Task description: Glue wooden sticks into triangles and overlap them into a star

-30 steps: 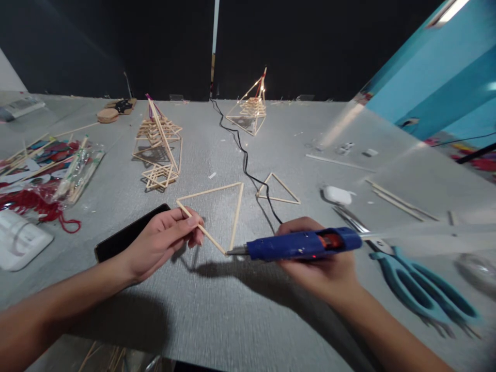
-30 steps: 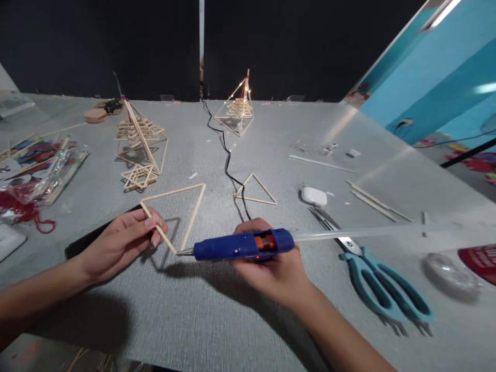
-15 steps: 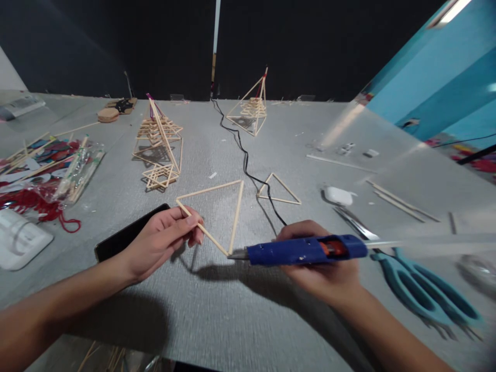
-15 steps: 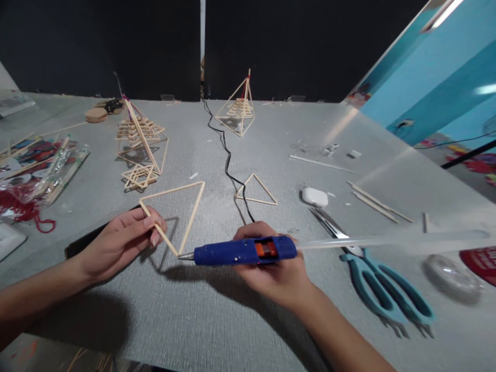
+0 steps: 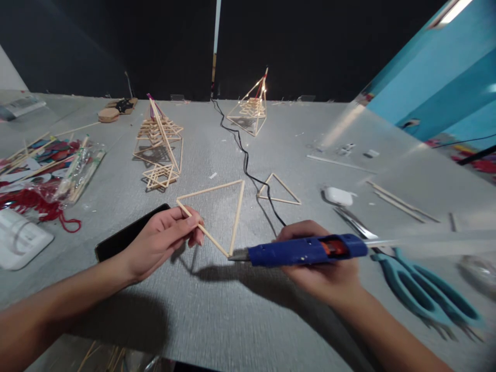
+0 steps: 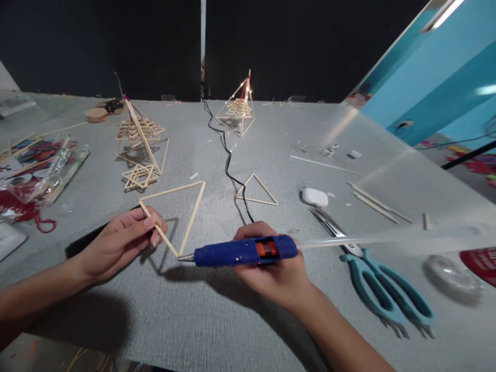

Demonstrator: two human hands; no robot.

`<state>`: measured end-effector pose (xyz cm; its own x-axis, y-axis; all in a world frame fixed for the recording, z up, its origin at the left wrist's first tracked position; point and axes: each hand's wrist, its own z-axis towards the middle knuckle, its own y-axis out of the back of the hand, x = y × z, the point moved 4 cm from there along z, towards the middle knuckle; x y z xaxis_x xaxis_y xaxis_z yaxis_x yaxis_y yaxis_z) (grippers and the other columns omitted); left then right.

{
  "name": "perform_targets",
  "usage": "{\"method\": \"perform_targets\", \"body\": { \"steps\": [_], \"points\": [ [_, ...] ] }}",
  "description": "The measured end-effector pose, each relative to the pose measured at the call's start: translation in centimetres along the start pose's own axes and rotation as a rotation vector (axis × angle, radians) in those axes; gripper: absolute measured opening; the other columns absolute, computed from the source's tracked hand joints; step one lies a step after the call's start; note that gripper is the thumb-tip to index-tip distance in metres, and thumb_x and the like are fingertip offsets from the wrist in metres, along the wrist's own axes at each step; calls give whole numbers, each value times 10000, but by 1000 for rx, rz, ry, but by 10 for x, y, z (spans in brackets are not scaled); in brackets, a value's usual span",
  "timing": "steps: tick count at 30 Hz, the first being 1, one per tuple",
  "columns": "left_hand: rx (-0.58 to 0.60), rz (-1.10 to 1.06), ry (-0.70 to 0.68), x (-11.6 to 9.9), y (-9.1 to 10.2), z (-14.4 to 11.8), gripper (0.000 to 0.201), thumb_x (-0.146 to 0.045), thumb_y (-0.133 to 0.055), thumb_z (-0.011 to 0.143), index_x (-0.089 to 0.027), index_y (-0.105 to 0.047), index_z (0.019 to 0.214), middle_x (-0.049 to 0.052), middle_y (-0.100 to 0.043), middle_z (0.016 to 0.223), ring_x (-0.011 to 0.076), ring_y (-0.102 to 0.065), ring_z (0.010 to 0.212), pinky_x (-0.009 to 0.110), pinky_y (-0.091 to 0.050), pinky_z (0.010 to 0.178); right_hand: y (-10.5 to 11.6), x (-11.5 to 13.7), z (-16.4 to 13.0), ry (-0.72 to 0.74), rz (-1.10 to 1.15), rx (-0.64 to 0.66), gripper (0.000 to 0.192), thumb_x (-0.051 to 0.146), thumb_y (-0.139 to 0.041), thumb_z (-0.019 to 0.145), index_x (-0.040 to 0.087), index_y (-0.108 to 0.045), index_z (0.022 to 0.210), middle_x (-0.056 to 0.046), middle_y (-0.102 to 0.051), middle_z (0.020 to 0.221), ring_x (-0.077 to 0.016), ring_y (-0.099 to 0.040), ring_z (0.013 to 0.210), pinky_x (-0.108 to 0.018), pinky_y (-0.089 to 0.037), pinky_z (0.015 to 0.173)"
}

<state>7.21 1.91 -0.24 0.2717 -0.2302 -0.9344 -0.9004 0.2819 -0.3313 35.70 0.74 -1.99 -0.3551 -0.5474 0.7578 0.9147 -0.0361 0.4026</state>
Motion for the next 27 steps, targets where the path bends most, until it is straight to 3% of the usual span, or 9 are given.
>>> {"method": "perform_targets", "body": {
  "steps": [18, 27],
  "points": [
    [14, 51, -106, -2, 1, -2, 363, -518, -903, 920, -194, -743, 886, 2, -724, 766, 113, -583, 724, 217, -464, 724, -2, 5, 3, -25, 12, -36, 118, 322, -807, 850, 272, -725, 918, -1, -707, 733, -172, -638, 543, -299, -498, 482],
    [75, 186, -217, -1, 2, -2, 335, -506, -788, 1029, -189, -736, 934, 14, -738, 820, 124, -596, 758, 241, -478, 755, -1, 9, 5, 29, -24, -152, 178, 294, -855, 829, 290, -701, 917, 23, -720, 755, -175, -678, 579, -310, -546, 539]
  ]
}}
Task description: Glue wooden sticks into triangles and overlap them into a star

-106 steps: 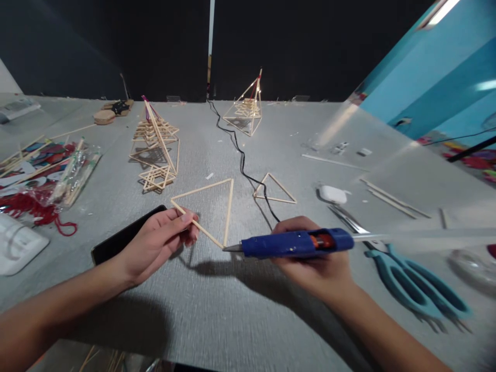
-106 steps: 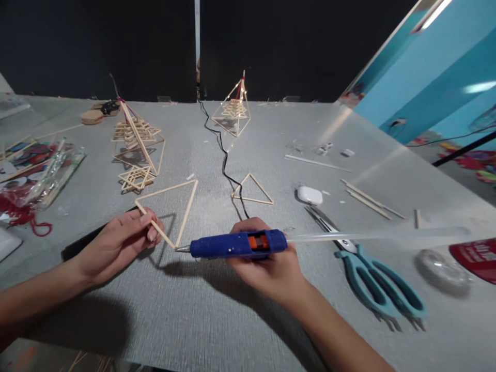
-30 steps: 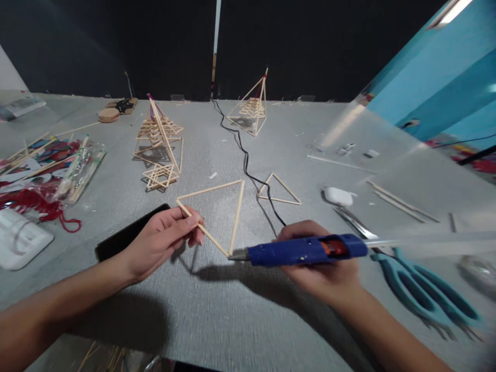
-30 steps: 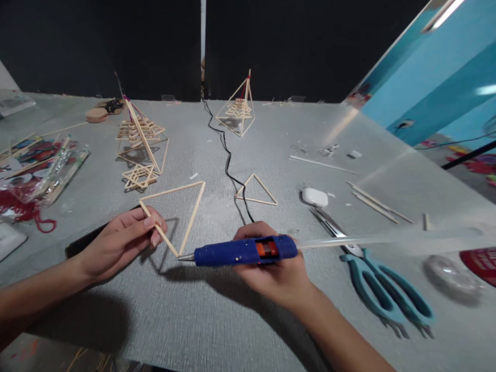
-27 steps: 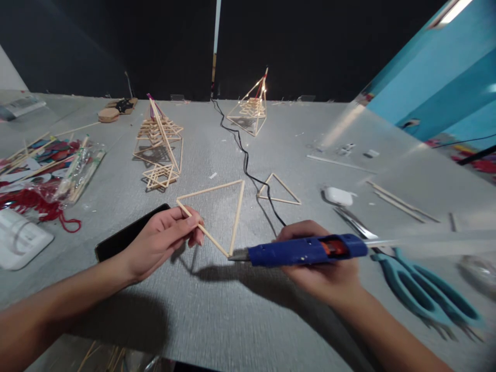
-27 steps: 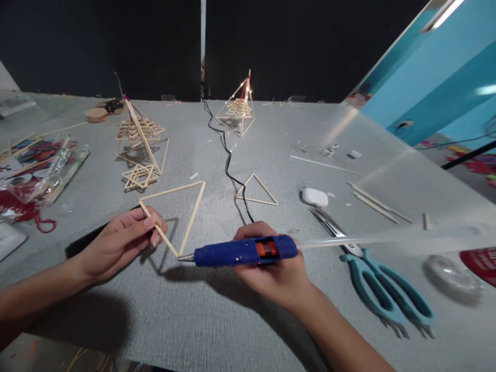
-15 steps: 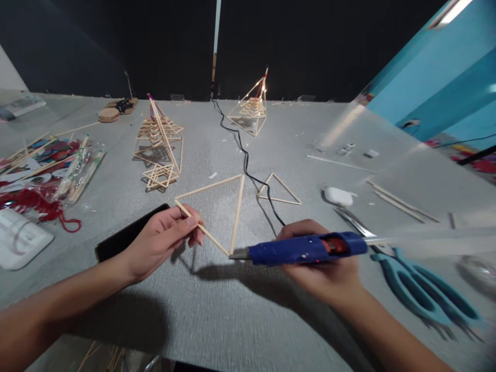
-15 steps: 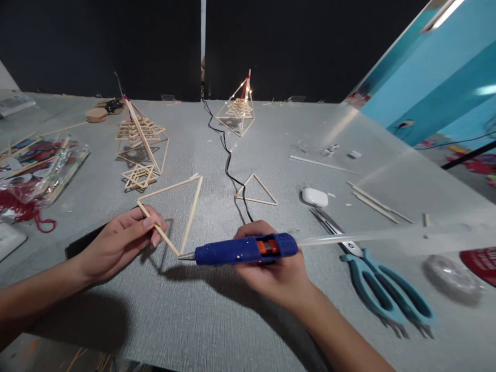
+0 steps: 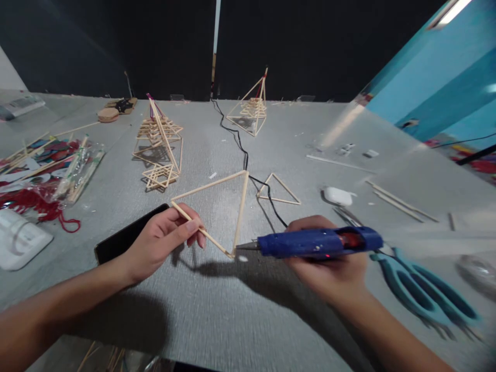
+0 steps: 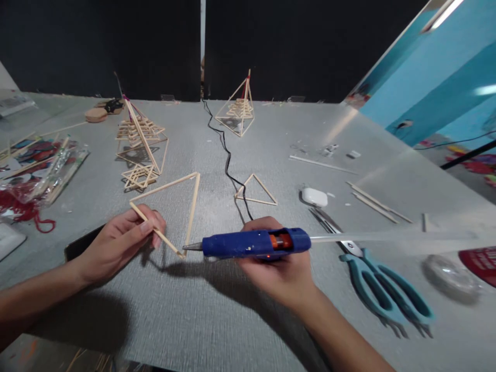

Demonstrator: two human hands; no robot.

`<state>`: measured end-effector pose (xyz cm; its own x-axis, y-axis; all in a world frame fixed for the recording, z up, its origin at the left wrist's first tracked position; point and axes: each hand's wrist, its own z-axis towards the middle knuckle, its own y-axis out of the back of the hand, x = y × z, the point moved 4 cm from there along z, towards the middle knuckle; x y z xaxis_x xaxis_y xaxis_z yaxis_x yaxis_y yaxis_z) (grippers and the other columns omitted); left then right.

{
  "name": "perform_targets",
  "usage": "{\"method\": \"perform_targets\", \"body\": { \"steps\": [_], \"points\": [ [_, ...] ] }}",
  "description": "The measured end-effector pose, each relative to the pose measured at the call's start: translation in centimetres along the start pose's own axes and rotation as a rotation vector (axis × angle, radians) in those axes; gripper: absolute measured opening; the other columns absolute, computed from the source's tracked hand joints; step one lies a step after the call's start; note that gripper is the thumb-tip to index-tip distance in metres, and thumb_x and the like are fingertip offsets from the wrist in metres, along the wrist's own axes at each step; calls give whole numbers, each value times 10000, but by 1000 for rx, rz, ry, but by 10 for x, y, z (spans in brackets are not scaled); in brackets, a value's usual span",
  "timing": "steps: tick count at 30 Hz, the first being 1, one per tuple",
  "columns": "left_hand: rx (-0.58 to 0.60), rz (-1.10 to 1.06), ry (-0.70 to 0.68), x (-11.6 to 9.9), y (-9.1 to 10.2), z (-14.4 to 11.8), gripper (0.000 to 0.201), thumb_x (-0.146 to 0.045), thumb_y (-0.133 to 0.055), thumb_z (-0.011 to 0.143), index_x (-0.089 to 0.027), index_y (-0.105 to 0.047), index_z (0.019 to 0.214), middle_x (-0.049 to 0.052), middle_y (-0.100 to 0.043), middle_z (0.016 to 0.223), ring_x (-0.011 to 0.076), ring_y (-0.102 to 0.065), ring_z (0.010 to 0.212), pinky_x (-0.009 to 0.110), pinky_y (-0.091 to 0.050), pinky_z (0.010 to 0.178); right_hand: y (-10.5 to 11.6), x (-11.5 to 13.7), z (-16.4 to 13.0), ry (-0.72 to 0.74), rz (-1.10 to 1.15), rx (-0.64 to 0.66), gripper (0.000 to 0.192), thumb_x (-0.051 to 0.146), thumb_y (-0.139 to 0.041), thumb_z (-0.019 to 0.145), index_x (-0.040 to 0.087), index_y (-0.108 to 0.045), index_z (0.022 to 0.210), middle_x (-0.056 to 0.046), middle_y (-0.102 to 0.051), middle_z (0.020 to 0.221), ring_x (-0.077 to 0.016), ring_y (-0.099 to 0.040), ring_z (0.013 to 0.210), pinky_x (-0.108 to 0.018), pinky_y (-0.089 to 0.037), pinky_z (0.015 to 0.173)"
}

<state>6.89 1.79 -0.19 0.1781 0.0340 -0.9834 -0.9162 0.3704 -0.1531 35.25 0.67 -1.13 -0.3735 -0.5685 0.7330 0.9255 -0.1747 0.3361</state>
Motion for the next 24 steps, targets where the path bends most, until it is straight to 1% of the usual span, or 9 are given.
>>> {"method": "perform_targets", "body": {
  "steps": [1, 3, 7, 9, 12, 14, 16, 20, 24],
  "points": [
    [0, 2, -6, 0, 1, 0, 337, -502, -783, 1034, -187, -729, 926, 13, -734, 808, 124, -596, 759, 241, -475, 750, 1, 1, 1, 16, -6, -6, 183, 292, -853, 829, 293, -696, 924, 25, -725, 759, -173, -682, 575, -305, -543, 534],
    [-7, 3, -17, 1, 2, 1, 341, -493, -775, 1042, -185, -717, 908, 12, -727, 788, 124, -596, 761, 241, -472, 745, 4, 2, 2, 61, -53, 23, 184, 302, -847, 827, 299, -691, 923, 30, -735, 752, -178, -698, 571, -300, -541, 528],
    [-32, 7, -63, -1, 4, 0, 312, -481, -771, 1048, -197, -718, 931, 5, -736, 797, 114, -610, 741, 232, -482, 721, 14, 3, 0, 170, -266, 126, 120, 337, -770, 839, 333, -702, 937, 53, -735, 685, -195, -700, 524, -327, -537, 527],
    [-54, 38, -133, -5, 3, -1, 278, -453, -764, 1058, -205, -720, 939, -1, -734, 796, 110, -632, 738, 221, -493, 704, 21, 2, -2, 194, -289, 150, 144, 364, -721, 860, 360, -711, 1004, 57, -757, 716, -201, -704, 533, -338, -541, 529],
    [-73, 127, -307, -16, -2, -4, 220, -368, -730, 1086, -208, -725, 935, -6, -706, 760, 124, -695, 760, 226, -548, 714, 27, 1, -5, 231, -266, 182, 218, 381, -686, 898, 385, -706, 1115, 56, -796, 797, -206, -733, 595, -338, -563, 555],
    [-63, 166, -404, -22, -6, -6, 173, -325, -708, 1097, -209, -737, 973, -7, -700, 746, 136, -728, 768, 246, -589, 735, 30, 0, -6, 245, -288, 158, 229, 366, -696, 897, 383, -702, 1125, 56, -799, 805, -205, -738, 605, -343, -572, 578],
    [-46, 182, -459, -25, -9, -8, 134, -296, -691, 1105, -208, -751, 1024, 0, -719, 760, 140, -750, 772, 255, -614, 745, 30, -2, -7, 238, -310, 150, 231, 352, -709, 885, 373, -704, 1115, 50, -799, 810, -206, -738, 607, -348, -577, 584],
    [-21, 178, -510, -25, -10, -9, 99, -251, -688, 1105, -207, -768, 1067, 10, -754, 802, 127, -777, 788, 236, -639, 767, 30, -4, -8, 241, -321, 134, 259, 321, -727, 867, 371, -714, 1121, 47, -798, 818, -208, -747, 630, -346, -593, 592],
    [4, 185, -537, -24, -10, -9, 99, -234, -687, 1104, -205, -780, 1082, 17, -761, 802, 128, -783, 806, 239, -651, 788, 31, -2, -8, 244, -335, 137, 233, 354, -711, 895, 385, -711, 1125, 50, -803, 831, -209, -761, 656, -350, -606, 611]
  ]
}}
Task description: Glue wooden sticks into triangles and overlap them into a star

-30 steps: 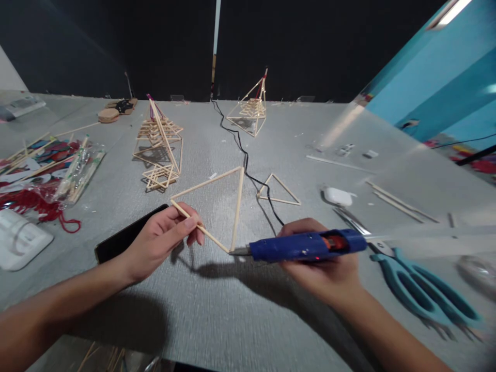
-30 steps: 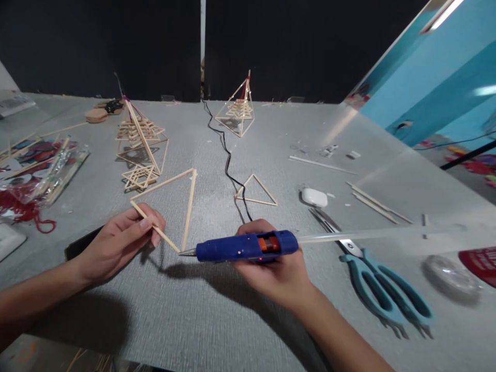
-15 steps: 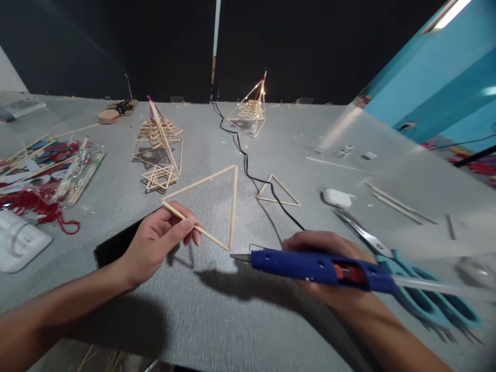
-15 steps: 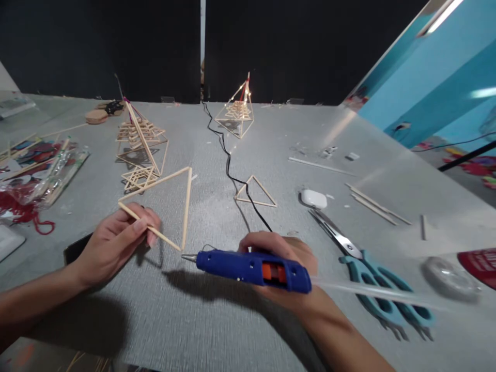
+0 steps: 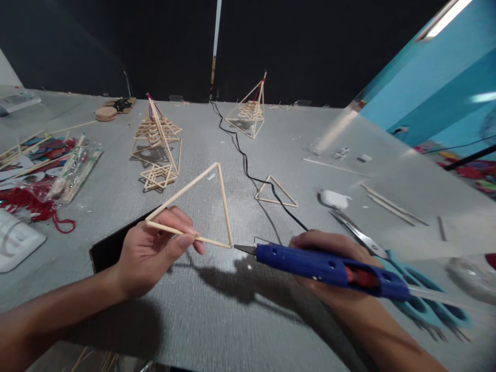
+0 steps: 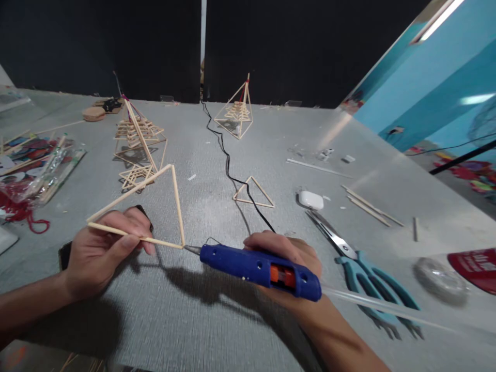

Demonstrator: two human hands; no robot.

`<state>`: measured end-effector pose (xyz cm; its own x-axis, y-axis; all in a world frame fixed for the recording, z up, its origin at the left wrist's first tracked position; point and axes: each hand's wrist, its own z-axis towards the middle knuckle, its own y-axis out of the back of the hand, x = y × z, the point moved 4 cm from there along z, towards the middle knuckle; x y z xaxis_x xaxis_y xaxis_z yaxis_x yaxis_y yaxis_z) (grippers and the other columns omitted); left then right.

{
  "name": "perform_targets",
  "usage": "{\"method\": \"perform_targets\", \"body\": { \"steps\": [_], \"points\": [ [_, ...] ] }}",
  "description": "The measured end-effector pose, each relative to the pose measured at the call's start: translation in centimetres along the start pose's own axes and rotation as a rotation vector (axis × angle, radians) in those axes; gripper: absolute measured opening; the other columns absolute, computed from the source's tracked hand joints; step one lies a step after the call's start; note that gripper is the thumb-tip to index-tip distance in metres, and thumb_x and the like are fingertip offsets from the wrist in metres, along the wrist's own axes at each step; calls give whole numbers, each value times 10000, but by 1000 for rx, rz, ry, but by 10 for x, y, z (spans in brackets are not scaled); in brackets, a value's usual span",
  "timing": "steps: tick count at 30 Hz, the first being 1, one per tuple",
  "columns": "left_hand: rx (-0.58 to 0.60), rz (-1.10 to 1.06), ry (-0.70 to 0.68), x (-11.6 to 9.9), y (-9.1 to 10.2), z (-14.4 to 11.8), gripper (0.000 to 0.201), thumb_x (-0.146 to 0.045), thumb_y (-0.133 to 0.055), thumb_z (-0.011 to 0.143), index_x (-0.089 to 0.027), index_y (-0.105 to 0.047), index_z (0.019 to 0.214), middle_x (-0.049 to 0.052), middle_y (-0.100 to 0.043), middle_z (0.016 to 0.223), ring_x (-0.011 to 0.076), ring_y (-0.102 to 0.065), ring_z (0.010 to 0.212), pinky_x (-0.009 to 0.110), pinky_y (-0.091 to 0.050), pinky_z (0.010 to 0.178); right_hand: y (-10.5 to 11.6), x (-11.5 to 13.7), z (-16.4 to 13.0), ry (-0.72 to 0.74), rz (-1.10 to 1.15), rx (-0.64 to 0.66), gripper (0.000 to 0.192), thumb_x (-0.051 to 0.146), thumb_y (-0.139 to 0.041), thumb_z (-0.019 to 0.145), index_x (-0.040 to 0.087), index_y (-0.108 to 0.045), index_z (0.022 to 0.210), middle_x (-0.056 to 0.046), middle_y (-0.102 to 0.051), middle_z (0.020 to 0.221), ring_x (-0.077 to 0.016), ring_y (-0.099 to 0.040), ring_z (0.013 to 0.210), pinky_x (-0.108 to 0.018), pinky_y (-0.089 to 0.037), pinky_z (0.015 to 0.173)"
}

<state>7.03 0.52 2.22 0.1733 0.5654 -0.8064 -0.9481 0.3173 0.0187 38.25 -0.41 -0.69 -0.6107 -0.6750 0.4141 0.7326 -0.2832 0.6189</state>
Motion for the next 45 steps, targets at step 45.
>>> {"method": "perform_targets", "body": {
  "steps": [45],
  "points": [
    [-12, 69, -78, -3, 0, -1, 79, -218, -709, 1082, -225, -788, 1082, 40, -783, 765, 160, -725, 800, 281, -659, 734, -3, 0, 2, -15, 66, 87, 143, 375, -695, 900, 371, -697, 1043, 64, -762, 740, -185, -701, 557, -324, -527, 540]
  ]
}}
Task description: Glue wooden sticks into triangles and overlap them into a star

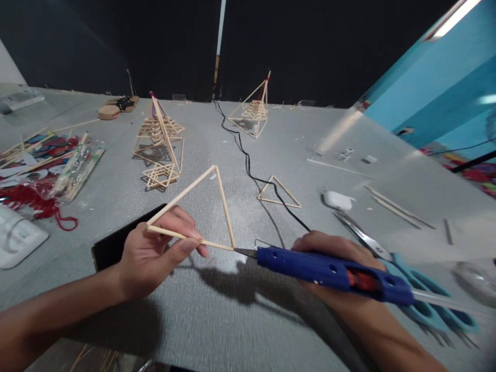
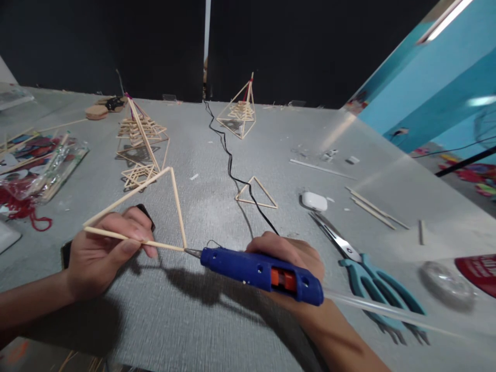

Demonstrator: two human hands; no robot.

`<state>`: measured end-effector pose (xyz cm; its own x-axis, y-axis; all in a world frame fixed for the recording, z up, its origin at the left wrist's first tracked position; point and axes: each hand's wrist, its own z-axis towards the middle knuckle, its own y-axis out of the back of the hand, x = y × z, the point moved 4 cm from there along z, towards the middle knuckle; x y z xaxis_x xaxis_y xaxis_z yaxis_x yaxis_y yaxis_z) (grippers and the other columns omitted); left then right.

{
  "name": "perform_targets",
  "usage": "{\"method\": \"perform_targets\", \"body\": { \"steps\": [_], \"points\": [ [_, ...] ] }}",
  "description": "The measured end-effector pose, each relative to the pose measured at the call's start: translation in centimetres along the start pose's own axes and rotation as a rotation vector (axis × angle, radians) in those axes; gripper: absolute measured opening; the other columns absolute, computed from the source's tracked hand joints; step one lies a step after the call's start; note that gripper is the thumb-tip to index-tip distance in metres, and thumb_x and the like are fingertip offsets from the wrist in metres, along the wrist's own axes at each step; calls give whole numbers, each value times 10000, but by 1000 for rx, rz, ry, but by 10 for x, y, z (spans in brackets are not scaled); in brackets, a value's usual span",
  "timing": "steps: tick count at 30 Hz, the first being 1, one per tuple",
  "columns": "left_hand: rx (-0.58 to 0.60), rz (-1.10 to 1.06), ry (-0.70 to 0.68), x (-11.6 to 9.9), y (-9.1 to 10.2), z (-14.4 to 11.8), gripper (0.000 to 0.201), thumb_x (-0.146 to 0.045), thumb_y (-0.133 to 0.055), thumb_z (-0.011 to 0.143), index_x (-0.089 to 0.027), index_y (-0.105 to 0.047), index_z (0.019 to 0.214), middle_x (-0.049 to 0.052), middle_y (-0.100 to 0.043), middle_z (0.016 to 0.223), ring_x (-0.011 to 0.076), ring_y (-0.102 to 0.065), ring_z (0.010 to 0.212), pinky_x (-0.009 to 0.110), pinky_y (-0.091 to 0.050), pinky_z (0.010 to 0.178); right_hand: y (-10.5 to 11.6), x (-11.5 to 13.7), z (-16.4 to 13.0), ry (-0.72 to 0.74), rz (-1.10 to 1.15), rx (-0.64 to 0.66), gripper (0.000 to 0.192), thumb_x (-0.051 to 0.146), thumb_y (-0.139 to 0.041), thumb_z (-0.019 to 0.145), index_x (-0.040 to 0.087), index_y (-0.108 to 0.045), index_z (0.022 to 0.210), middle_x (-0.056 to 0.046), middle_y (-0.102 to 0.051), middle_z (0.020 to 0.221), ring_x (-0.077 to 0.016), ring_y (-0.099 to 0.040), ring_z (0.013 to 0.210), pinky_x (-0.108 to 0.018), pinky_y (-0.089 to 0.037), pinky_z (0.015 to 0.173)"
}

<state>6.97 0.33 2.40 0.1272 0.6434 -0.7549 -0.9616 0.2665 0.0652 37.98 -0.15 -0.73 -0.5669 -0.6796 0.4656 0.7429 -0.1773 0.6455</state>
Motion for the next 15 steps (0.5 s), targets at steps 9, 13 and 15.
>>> {"method": "perform_targets", "body": {
  "steps": [9, 13, 15],
  "points": [
    [-12, -52, 56, 0, -1, 1, 104, -247, -684, 1099, -226, -785, 1084, 33, -765, 790, 169, -782, 737, 318, -678, 711, -2, -3, -3, -43, -78, -3, 105, 449, -672, 911, 391, -704, 992, 55, -748, 720, -206, -680, 541, -363, -541, 552],
    [-34, -54, 74, 0, 0, 1, 103, -250, -678, 1102, -225, -771, 1068, 24, -755, 775, 164, -778, 749, 304, -659, 720, -1, -2, -2, -31, -75, -36, 112, 470, -666, 922, 380, -718, 964, 47, -741, 710, -199, -679, 541, -354, -524, 523],
    [-38, -48, 78, -1, 1, 1, 97, -257, -682, 1102, -228, -765, 1061, 16, -748, 770, 160, -773, 746, 296, -649, 714, 0, -1, 0, -24, -67, -43, 91, 447, -693, 912, 388, -721, 976, 55, -750, 725, -196, -699, 570, -343, -543, 543]
  ]
}}
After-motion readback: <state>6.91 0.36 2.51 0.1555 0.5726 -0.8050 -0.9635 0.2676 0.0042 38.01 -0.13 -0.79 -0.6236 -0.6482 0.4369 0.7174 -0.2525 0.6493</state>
